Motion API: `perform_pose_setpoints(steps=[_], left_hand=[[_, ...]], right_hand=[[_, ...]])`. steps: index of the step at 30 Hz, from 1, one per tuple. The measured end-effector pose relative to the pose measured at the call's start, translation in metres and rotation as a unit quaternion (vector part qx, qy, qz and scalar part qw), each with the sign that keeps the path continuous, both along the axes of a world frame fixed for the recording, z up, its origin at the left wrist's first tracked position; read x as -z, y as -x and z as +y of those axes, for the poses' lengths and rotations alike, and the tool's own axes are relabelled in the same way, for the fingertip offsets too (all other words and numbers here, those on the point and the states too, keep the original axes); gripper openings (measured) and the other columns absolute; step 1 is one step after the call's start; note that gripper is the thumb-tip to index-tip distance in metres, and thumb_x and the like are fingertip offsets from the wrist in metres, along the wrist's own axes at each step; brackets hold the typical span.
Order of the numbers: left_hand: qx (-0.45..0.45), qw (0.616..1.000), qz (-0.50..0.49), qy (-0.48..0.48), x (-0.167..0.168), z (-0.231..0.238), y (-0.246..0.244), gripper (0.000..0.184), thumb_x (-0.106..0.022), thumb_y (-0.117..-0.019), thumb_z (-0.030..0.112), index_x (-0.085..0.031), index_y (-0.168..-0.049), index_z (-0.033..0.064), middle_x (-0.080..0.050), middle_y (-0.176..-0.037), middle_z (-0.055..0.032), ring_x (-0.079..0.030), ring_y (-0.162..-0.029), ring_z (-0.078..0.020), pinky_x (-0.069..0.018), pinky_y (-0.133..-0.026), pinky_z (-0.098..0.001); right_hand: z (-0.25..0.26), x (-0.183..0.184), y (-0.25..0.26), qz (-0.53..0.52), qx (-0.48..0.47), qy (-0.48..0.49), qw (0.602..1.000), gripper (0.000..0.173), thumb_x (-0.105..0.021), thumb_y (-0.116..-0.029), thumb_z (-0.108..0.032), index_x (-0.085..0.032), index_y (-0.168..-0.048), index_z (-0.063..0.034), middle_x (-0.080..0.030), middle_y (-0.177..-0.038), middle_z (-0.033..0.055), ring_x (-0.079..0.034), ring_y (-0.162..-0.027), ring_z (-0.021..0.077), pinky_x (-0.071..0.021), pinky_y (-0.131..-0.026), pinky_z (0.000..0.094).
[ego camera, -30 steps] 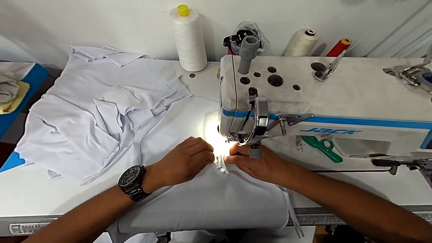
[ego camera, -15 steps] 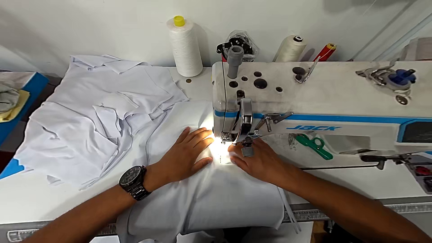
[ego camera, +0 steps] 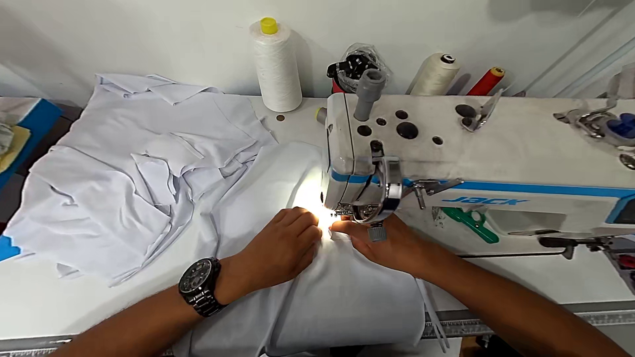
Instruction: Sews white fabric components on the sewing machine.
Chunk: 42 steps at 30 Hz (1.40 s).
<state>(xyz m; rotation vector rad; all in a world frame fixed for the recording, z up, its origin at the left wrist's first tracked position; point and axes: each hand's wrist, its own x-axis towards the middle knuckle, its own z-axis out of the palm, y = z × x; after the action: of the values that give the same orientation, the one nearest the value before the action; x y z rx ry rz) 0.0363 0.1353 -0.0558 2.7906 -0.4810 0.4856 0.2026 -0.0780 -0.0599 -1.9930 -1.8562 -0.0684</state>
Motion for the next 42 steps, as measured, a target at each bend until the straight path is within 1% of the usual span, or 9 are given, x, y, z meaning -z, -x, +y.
perform_pose_setpoints(steps=[6,11,15,20,22,26,31,35,42], left_hand=[[-0.018,0.997,-0.058,0.057,-0.006,-0.003,-0.003,0.019,-0.05,-0.0972,0.019,-0.066,-0.094,0.0112,-0.063,-0.096,-0.0027,-0.06,-0.096,-0.0179,-0.0489,-0.082,-0.0321],[0.004,0.993,-0.073,0.09,-0.004,-0.009,-0.003,0.016,-0.049,-0.0987,0.017,-0.064,-0.096,0.011,-0.063,-0.1,-0.0033,-0.059,-0.101,-0.0173,-0.0491,-0.086,-0.0312],[0.015,0.995,-0.048,0.088,-0.001,-0.006,-0.003,0.016,-0.05,-0.0991,0.018,-0.065,-0.096,0.011,-0.064,-0.103,-0.0033,-0.06,-0.106,-0.0178,-0.0504,-0.094,-0.0332],[0.032,0.996,-0.044,0.075,0.003,-0.006,-0.001,0.018,-0.05,-0.099,0.018,-0.065,-0.096,0.0094,-0.065,-0.107,-0.0044,-0.06,-0.112,-0.0195,-0.0495,-0.1,-0.0356],[0.036,0.997,-0.033,0.061,0.004,-0.005,0.001,0.024,-0.05,-0.1017,0.025,-0.068,-0.104,0.0087,-0.066,-0.115,-0.0059,-0.06,-0.117,-0.0204,-0.0482,-0.105,-0.0377],[0.032,0.999,0.02,0.0,0.009,-0.003,0.009,0.044,-0.042,-0.1062,0.042,-0.064,-0.138,0.0214,-0.059,-0.144,-0.0063,-0.051,-0.138,-0.0243,-0.0386,-0.116,-0.0514],[0.026,0.998,0.056,-0.026,0.005,-0.005,0.013,0.048,-0.037,-0.1065,0.052,-0.062,-0.142,0.0313,-0.053,-0.151,-0.0083,-0.046,-0.144,-0.0272,-0.0351,-0.117,-0.0569],[0.046,0.996,0.078,-0.026,0.009,0.0,0.016,0.051,-0.035,-0.1046,0.06,-0.052,-0.149,0.042,-0.039,-0.161,-0.013,-0.031,-0.153,-0.0311,-0.0257,-0.121,-0.0626],[0.076,0.992,0.096,-0.035,0.009,0.007,0.012,0.056,-0.03,-0.1022,0.068,-0.047,-0.151,0.0469,-0.031,-0.166,-0.0138,-0.021,-0.157,-0.0324,-0.0178,-0.121,-0.0687]], right_hand=[[-0.001,0.0,0.001,0.014,-0.015,0.02,1.0,0.029,-0.051,-0.101,-0.022,-0.076,-0.117,-0.0269,-0.073,-0.1,-0.0009,-0.07,-0.092,0.0151,-0.0576,-0.074,0.0372],[0.0,0.002,0.0,0.017,-0.023,0.084,0.996,0.032,-0.052,-0.1034,-0.025,-0.071,-0.128,-0.0333,-0.068,-0.099,0.0007,-0.066,-0.088,0.0159,-0.0548,-0.072,0.0359],[-0.001,0.0,-0.001,0.016,-0.011,0.072,0.997,0.026,-0.052,-0.1025,-0.025,-0.074,-0.115,-0.0303,-0.069,-0.092,-0.0018,-0.067,-0.086,0.0143,-0.0547,-0.071,0.036],[0.001,-0.005,0.0,-0.006,-0.02,0.105,0.994,0.028,-0.05,-0.1043,-0.027,-0.072,-0.122,-0.0299,-0.068,-0.097,0.0017,-0.066,-0.092,0.0189,-0.0543,-0.075,0.0403],[-0.003,-0.006,-0.001,-0.011,-0.002,0.077,0.997,0.028,-0.052,-0.1017,-0.025,-0.075,-0.118,-0.026,-0.071,-0.092,0.0015,-0.069,-0.088,0.0193,-0.0555,-0.072,0.0406],[-0.005,-0.008,0.003,-0.055,0.066,-0.006,0.996,0.03,-0.058,-0.0963,-0.034,-0.076,-0.088,-0.0113,-0.07,-0.077,0.0044,-0.07,-0.072,0.0203,-0.0549,-0.059,0.0393],[-0.001,-0.002,0.007,-0.014,0.092,-0.016,0.996,0.026,-0.059,-0.0994,-0.033,-0.076,-0.098,-0.0131,-0.072,-0.082,0.0041,-0.072,-0.08,0.0197,-0.058,-0.073,0.0392],[-0.002,0.004,0.002,0.053,0.087,-0.034,0.994,0.02,-0.063,-0.0962,-0.024,-0.074,-0.087,-0.0094,-0.071,-0.078,0.0037,-0.071,-0.077,0.0173,-0.0574,-0.071,0.037],[-0.004,0.004,-0.002,0.015,0.036,-0.02,0.999,0.018,-0.058,-0.0992,-0.019,-0.076,-0.098,-0.015,-0.069,-0.083,0.0039,-0.069,-0.079,0.0192,-0.0572,-0.07,0.0381]])
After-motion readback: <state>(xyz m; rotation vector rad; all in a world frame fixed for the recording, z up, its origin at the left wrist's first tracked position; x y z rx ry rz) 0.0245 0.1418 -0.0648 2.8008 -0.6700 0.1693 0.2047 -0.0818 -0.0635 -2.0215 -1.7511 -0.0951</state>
